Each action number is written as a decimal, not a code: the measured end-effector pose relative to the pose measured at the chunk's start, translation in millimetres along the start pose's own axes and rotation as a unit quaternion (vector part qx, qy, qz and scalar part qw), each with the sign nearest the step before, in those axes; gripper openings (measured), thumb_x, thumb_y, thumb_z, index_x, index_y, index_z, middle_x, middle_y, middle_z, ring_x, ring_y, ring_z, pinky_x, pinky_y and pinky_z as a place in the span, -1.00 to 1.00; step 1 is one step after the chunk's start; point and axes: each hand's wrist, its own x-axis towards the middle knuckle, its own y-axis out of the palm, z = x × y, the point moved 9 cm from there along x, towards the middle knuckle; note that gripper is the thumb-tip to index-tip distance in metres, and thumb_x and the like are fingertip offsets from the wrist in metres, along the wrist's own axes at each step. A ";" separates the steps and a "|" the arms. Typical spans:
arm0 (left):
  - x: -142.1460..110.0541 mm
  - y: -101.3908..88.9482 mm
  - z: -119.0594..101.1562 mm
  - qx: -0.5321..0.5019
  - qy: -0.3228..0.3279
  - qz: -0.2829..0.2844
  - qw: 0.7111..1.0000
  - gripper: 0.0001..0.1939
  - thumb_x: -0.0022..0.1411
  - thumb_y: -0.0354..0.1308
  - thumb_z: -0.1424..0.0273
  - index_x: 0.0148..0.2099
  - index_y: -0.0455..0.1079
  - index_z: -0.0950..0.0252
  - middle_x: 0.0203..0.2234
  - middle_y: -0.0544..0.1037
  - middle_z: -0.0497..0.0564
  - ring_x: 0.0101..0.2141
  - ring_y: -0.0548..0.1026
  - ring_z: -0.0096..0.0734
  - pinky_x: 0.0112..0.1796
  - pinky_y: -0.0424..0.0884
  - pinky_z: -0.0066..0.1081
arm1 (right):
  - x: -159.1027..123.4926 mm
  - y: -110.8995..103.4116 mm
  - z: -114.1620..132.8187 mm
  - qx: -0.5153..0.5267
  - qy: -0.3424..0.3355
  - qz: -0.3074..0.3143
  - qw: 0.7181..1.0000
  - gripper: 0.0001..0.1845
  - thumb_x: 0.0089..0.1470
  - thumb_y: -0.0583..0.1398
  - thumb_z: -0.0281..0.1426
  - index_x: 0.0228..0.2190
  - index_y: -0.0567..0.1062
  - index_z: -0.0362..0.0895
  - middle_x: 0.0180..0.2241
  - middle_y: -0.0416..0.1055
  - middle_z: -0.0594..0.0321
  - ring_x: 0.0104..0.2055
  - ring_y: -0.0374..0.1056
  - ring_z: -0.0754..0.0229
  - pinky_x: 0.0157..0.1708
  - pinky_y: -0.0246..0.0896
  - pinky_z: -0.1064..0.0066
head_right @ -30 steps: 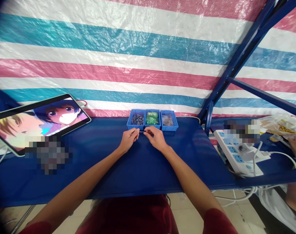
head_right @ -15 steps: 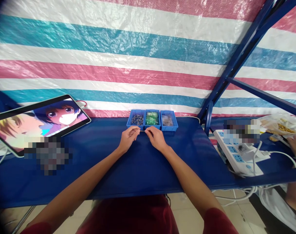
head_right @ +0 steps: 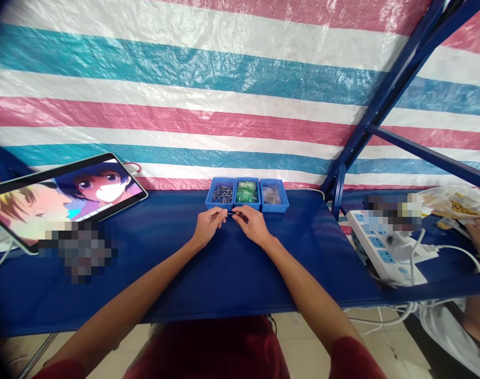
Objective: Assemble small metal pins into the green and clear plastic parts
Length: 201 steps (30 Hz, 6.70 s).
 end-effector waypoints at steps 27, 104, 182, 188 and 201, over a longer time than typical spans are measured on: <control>-3.2 -4.8 -18.7 0.120 0.103 -0.028 0.987 -0.79 0.26 0.07 0.28 -0.26 0.46 0.29 -0.36 0.56 0.02 -0.42 0.45 -0.46 -0.45 0.33 -0.51 | 1.7 -2.3 -2.2 -0.031 0.022 0.005 0.999 -0.68 0.22 0.04 -0.21 -0.29 0.52 -0.10 -0.40 0.46 0.17 -0.42 0.36 0.19 -0.39 0.26 0.38; -1.7 -1.4 -5.7 0.062 0.044 -0.014 0.997 -0.70 0.26 0.06 0.20 -0.36 0.44 0.32 -0.56 0.49 -0.07 -0.59 0.35 -0.55 -0.49 0.28 -0.54 | 0.7 -3.9 -0.9 -0.010 0.031 0.001 0.999 -0.74 0.18 0.09 -0.22 -0.33 0.48 -0.12 -0.42 0.42 0.21 -0.47 0.31 0.24 -0.42 0.25 0.40; -3.6 3.7 -2.9 -0.008 0.023 0.006 1.000 -0.73 0.23 0.10 0.18 -0.22 0.38 0.30 -0.49 0.45 -0.08 -0.65 0.29 -0.63 -0.57 0.24 -0.55 | 1.3 -3.9 6.2 -0.027 0.019 0.018 0.999 -0.62 0.26 -0.03 -0.17 -0.40 0.43 -0.11 -0.49 0.39 0.21 -0.46 0.31 0.21 -0.39 0.23 0.39; -3.2 6.1 -5.4 0.024 0.036 0.024 0.999 -0.70 0.26 0.05 0.17 -0.30 0.38 0.31 -0.55 0.42 -0.08 -0.64 0.30 -0.60 -0.54 0.25 -0.54 | 0.9 -3.8 1.3 -0.016 0.035 0.010 0.999 -0.64 0.23 0.01 -0.15 -0.38 0.45 -0.11 -0.46 0.42 0.21 -0.47 0.32 0.22 -0.42 0.25 0.38; -3.6 4.1 -5.9 0.012 0.040 0.009 0.999 -0.68 0.25 0.07 0.17 -0.31 0.46 0.32 -0.56 0.46 -0.08 -0.65 0.30 -0.59 -0.54 0.27 -0.53 | 1.1 -6.9 6.0 -0.014 0.024 0.002 1.000 -0.63 0.24 0.00 -0.14 -0.34 0.46 -0.11 -0.44 0.41 0.19 -0.46 0.32 0.21 -0.42 0.25 0.38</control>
